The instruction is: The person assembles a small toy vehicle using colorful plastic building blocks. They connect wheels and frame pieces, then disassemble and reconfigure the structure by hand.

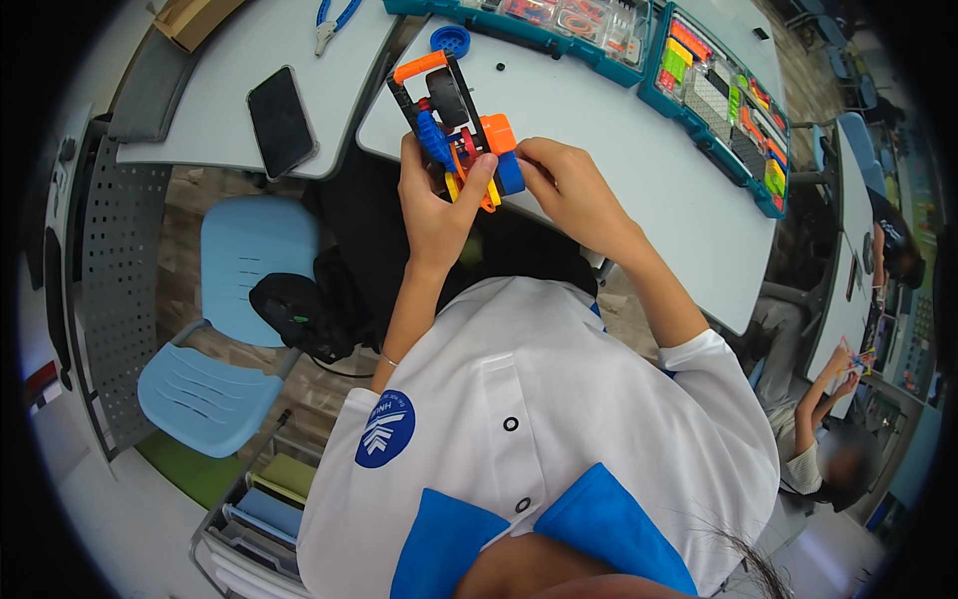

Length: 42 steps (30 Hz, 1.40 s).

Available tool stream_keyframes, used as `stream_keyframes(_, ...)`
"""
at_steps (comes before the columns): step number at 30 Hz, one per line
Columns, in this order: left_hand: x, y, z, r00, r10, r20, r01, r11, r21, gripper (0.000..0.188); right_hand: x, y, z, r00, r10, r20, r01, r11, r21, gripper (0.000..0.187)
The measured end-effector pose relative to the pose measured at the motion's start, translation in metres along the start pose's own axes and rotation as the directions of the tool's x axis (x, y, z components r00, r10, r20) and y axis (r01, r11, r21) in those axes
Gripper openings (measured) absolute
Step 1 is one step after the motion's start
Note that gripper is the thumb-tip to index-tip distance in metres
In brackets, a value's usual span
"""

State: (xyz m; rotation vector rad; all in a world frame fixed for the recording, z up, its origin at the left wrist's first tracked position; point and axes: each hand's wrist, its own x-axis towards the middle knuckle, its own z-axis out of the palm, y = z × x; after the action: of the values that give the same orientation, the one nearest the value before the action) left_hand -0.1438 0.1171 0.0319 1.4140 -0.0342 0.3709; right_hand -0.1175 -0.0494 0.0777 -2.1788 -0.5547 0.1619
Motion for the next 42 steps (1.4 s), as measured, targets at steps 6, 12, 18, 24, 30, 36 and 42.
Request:
stream_keyframes(6,-0.009,0.013,0.004,0.998,0.062,0.023,-0.062,0.998,0.012,0.043,-0.013,-0.011,-0.004,0.993,0.116,0.010,-0.116,0.991,0.060,0.021)
stream_keyframes(12,-0.022,0.014,0.001,0.996,0.069,0.047,-0.072,0.996,0.051,0.044,-0.031,-0.013,-0.002,0.991,0.134,0.005,-0.134,0.986,0.099,0.022)
stream_keyframes(18,-0.038,0.015,-0.002,0.995,-0.041,0.088,0.048,0.996,-0.075,0.041,-0.052,-0.008,0.007,0.983,0.174,0.063,-0.185,0.950,0.253,0.017)
stream_keyframes(24,-0.059,0.011,-0.006,0.981,-0.156,0.113,0.171,0.975,-0.143,0.036,-0.077,0.000,0.019,0.998,0.061,-0.002,-0.059,0.972,0.229,0.015)
stream_keyframes(30,-0.072,0.011,-0.019,0.939,-0.285,0.194,0.323,0.924,-0.204,0.043,-0.098,-0.006,0.032,0.999,0.032,-0.033,-0.023,0.974,0.226,0.013)
stream_keyframes(36,-0.076,0.018,-0.039,0.921,-0.312,0.233,0.356,0.917,-0.181,0.043,-0.105,-0.016,0.048,0.985,-0.148,-0.090,0.157,0.982,0.101,0.013)
stream_keyframes(42,-0.052,0.036,-0.071,0.886,-0.352,0.302,0.397,0.912,-0.102,0.038,-0.093,-0.037,0.068,0.956,-0.261,-0.135,0.267,0.963,0.028,0.015)
